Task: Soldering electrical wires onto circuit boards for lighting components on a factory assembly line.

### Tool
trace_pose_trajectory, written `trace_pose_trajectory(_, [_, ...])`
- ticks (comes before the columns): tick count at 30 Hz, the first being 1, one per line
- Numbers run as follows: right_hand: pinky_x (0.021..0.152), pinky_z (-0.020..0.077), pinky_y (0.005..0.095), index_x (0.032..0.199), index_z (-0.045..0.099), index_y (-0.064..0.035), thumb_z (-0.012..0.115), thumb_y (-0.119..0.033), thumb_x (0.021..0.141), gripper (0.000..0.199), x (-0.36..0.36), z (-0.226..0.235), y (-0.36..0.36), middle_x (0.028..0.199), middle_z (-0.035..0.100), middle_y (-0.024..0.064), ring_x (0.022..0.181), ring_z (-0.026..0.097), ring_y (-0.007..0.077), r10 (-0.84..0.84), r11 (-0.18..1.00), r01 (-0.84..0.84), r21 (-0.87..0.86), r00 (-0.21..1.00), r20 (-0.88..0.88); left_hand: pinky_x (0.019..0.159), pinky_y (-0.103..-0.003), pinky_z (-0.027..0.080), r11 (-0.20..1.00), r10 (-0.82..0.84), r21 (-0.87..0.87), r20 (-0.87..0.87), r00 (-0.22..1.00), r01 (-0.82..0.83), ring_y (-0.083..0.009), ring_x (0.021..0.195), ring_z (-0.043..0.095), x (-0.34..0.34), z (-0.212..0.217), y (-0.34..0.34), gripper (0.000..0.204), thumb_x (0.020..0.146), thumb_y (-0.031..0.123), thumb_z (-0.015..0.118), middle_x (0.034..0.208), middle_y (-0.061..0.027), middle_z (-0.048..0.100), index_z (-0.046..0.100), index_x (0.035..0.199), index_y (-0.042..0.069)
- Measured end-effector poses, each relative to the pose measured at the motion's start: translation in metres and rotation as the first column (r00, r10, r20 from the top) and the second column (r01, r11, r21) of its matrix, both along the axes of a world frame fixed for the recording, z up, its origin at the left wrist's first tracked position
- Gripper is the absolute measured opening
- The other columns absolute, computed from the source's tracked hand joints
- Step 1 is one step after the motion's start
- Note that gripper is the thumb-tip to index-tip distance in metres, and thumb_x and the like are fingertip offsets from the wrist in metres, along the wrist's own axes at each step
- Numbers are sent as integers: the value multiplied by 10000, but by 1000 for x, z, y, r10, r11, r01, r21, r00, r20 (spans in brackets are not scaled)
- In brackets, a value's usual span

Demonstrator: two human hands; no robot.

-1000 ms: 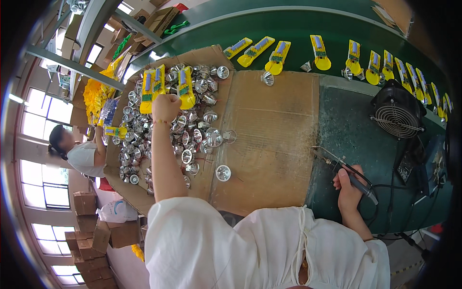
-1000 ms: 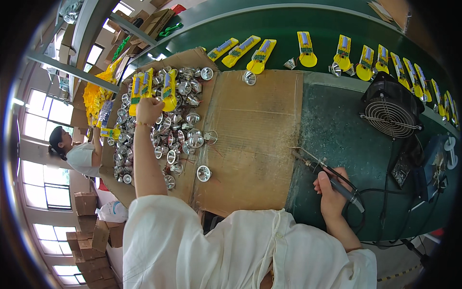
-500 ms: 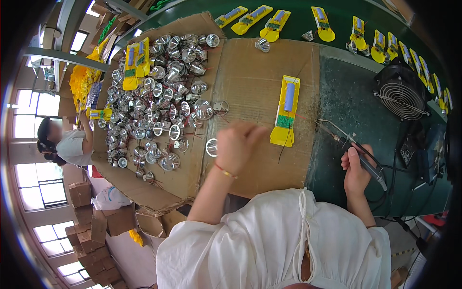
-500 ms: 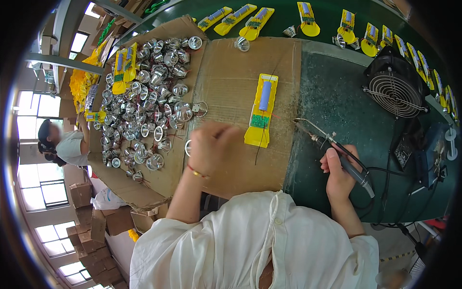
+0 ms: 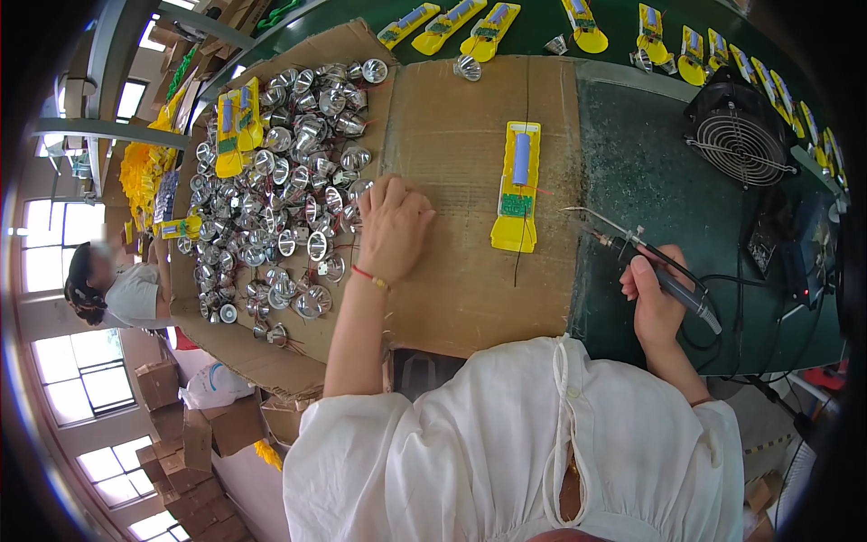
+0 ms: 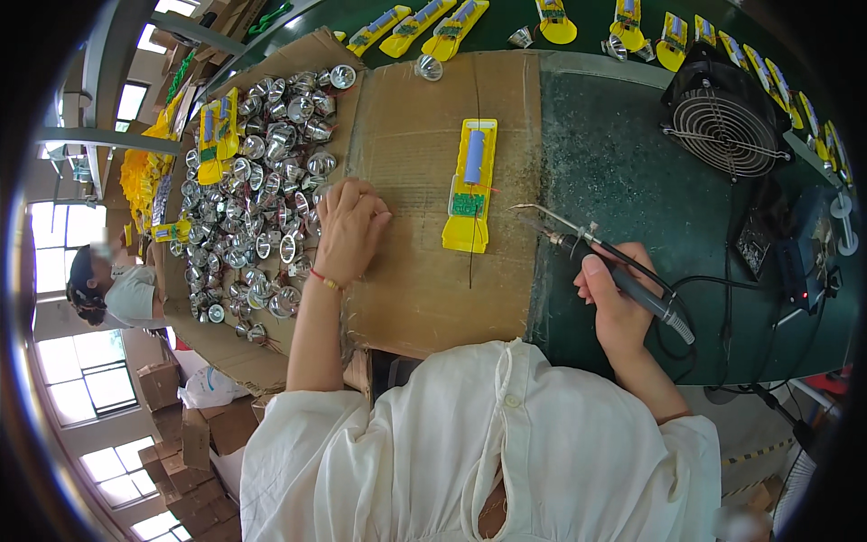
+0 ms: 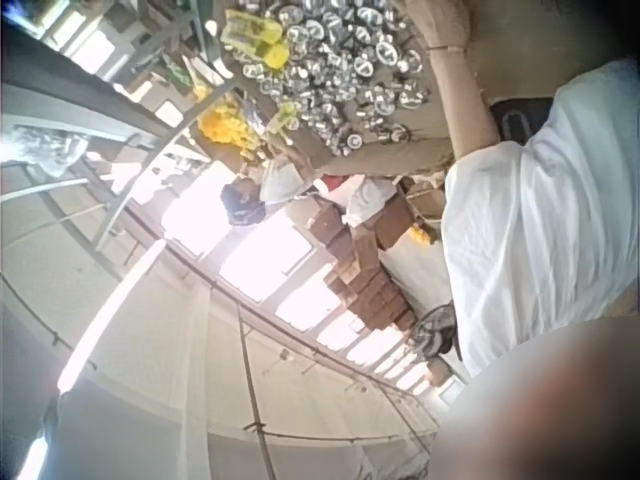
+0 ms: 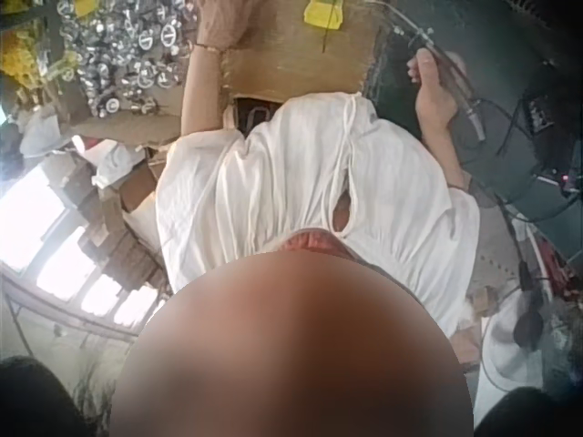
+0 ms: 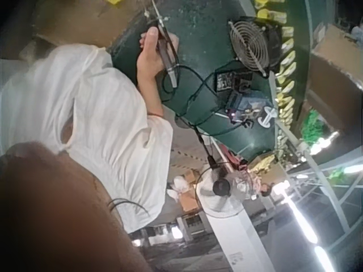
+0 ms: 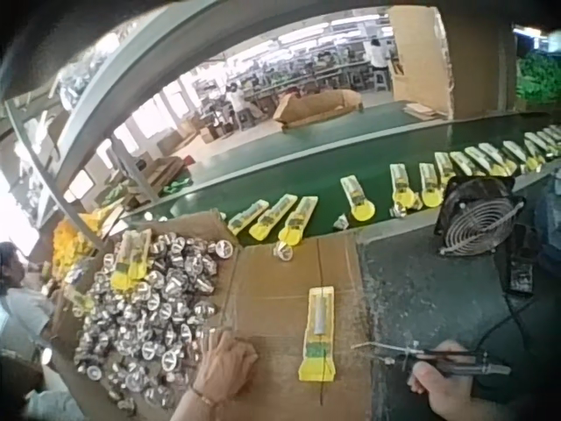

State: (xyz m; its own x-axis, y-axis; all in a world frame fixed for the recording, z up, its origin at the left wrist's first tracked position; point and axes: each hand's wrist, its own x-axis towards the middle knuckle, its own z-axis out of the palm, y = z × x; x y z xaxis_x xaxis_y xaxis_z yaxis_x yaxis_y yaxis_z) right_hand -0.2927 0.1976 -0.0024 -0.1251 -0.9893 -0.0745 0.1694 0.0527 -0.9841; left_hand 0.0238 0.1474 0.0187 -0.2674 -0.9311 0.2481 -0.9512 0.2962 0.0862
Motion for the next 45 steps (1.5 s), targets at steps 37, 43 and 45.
trace_pose_trajectory(37, [497,442,197,857,523,6,628,-70,796,143,33,2,-6,671,585,63,562,548,80,42,998,-44,-46,998,-39,809,-357,339,962,131,274,-523,842,20,-204,792,528,-72,-15,-6,83,623,149,668,688,-15,575,620,592,90])
trace_pose_trajectory(43, [491,445,197,856,524,4,632,-80,797,149,31,0,-6,671,584,63,559,546,79,48,998,-50,-27,998,-47,798,-354,340,966,116,257,-495,861,17,-204,758,534,-72,-14,-6,92,633,152,667,678,-23,575,612,594,90])
trace_pose_trajectory(45, [490,445,199,854,524,3,631,-78,797,145,30,-1,-6,669,583,63,561,548,80,49,998,-50,-38,998,-35,796,-352,340,969,98,245,-477,873,26,-207,725,537,-71,-12,-6,105,648,159,672,677,-28,575,610,602,87])
